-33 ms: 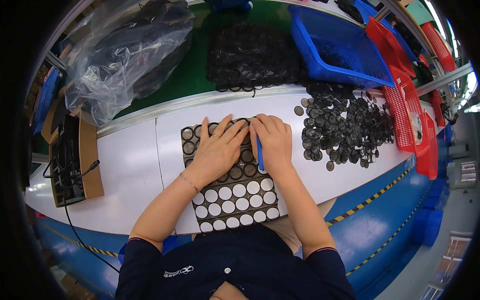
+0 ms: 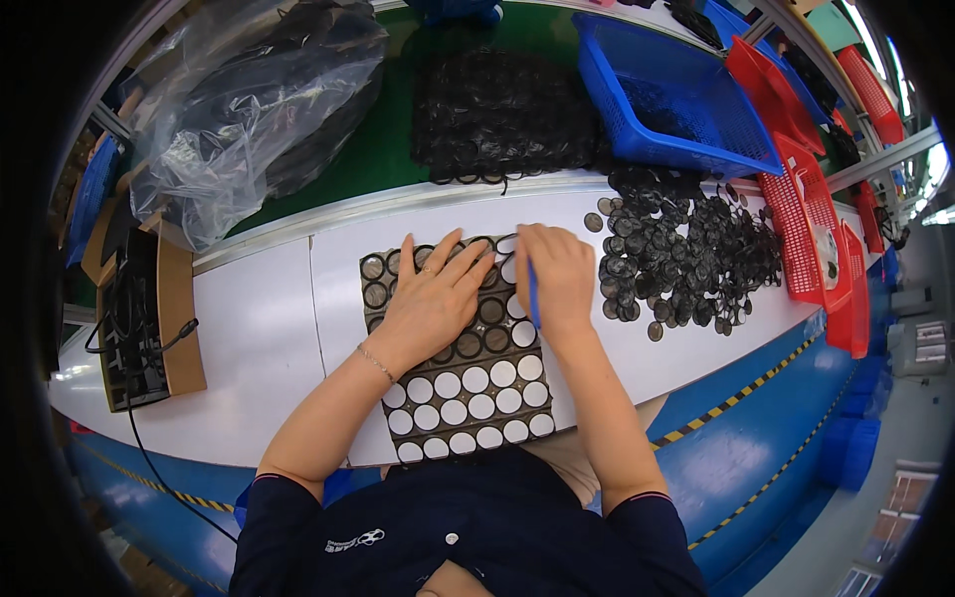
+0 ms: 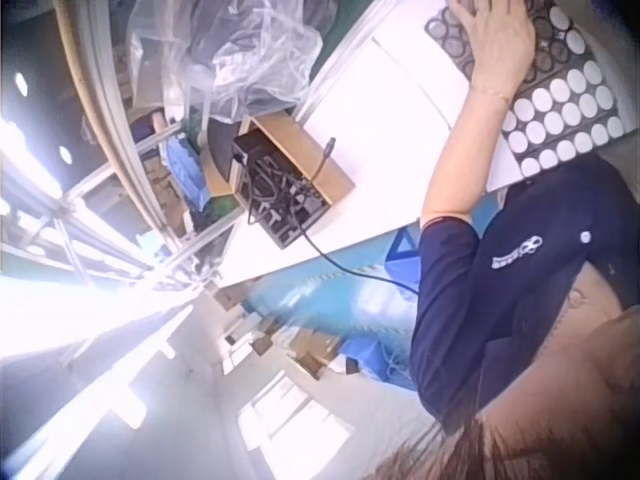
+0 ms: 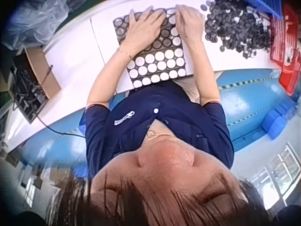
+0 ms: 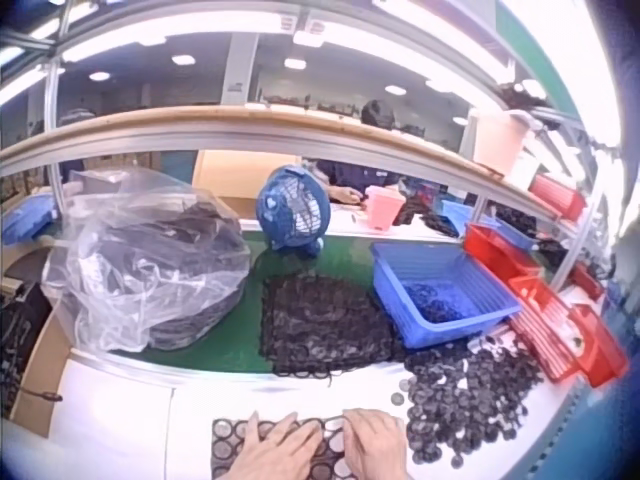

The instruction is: Manually assemble small electronic or plastic circular components into a grid template.

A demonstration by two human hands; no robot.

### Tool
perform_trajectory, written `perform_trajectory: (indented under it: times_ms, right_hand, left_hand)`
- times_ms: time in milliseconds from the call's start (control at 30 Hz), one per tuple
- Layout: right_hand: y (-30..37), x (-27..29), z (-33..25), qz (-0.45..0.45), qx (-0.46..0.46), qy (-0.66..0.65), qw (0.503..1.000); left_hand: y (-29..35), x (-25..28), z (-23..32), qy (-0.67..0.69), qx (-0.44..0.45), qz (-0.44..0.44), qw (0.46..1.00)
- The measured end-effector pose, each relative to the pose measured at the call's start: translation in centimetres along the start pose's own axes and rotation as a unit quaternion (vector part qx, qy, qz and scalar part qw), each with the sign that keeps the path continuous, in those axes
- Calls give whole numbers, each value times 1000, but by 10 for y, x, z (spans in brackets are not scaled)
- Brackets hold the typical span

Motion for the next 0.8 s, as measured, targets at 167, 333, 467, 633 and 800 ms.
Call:
perform_trajectory:
  times_ms: [167, 333, 467, 633, 800]
  right_hand:
    - [-11, 45, 67, 38, -98, 29, 994]
    - [37, -44, 22, -141, -353, -448, 809]
    - [48, -65, 21, -146, -409, -437, 788]
    - [44, -69, 17, -170, -411, -420, 791]
    - [44, -67, 17, -166, -406, -408, 801]
  left_hand:
    - [-5, 1, 0, 21, -12, -14, 1000]
    - [14, 14, -9, -22, 15, -69, 997]
    - [24, 11, -9, -23, 18, -62, 998]
    - [27, 11, -9, -20, 27, -40, 999]
    - [28, 10, -9, -5, 30, -32, 999]
Point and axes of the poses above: each hand's wrist, its own y-axis away from the middle knuckle, its own x-axis out of the back of the hand, z = x × y, the point moved 10 cm from there along -y, towards the middle knuckle, and after that the axes turned 10 degrees about -y, right-handed, at the moved point
